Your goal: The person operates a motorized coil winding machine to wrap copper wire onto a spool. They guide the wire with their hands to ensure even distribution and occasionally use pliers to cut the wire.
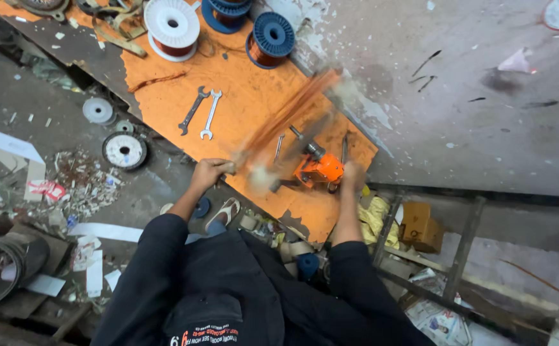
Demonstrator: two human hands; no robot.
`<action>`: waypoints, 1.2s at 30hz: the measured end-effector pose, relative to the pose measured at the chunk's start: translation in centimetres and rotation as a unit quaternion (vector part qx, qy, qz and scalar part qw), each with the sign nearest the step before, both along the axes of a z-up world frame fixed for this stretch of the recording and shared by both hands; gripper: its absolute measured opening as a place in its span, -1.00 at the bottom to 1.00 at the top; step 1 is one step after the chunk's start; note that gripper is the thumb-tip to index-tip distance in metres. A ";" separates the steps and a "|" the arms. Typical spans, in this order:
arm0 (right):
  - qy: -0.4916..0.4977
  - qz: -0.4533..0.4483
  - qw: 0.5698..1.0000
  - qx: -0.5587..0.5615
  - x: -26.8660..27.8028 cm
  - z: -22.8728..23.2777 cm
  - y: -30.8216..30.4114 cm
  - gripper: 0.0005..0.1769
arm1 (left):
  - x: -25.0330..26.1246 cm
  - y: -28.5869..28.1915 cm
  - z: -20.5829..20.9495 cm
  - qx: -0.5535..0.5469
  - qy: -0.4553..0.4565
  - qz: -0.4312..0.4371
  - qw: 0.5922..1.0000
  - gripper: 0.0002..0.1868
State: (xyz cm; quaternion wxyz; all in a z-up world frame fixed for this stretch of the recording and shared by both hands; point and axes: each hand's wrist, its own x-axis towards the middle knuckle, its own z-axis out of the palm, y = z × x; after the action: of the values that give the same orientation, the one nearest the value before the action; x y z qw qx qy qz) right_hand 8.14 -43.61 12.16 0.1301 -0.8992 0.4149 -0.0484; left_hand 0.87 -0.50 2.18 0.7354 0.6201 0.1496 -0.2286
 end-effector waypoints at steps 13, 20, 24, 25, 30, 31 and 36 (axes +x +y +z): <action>-0.021 0.035 0.980 -0.195 -16.4 4.3 2.4 -0.24 | -0.9 1.0 0.8 0.007 -0.012 0.002 1.000 -0.75; -0.143 -0.030 0.983 -0.108 -2.8 6.0 -4.7 -0.32 | -0.4 0.5 0.1 0.062 0.023 -0.018 0.998 -0.74; -0.071 0.028 0.991 -0.111 1.4 2.3 -3.4 -0.37 | 0.1 0.1 -0.2 0.023 0.007 -0.002 1.000 -0.73; -0.060 0.082 0.986 -0.135 1.1 1.4 -2.4 -0.43 | 0.0 0.1 -0.2 0.005 0.006 0.007 1.000 -0.73; -0.052 0.182 0.980 -0.062 -7.5 -1.7 4.1 -0.46 | -0.2 0.4 -0.2 0.002 -0.021 -0.012 1.000 -0.74; 0.028 0.124 0.992 -0.011 -9.4 -1.7 5.2 -0.48 | -0.5 0.6 -0.2 0.001 -0.031 -0.011 0.999 -0.74; -0.002 0.126 0.989 -0.076 -17.9 0.9 6.4 -0.41 | -1.0 0.7 -0.7 -0.003 -0.015 -0.007 1.000 -0.74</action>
State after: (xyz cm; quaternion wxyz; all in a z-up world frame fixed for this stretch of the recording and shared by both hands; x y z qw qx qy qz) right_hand -9.81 -37.19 13.09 0.0676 -0.9515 0.2930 -0.0651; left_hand -0.15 0.21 1.51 0.7382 0.6218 0.1338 -0.2248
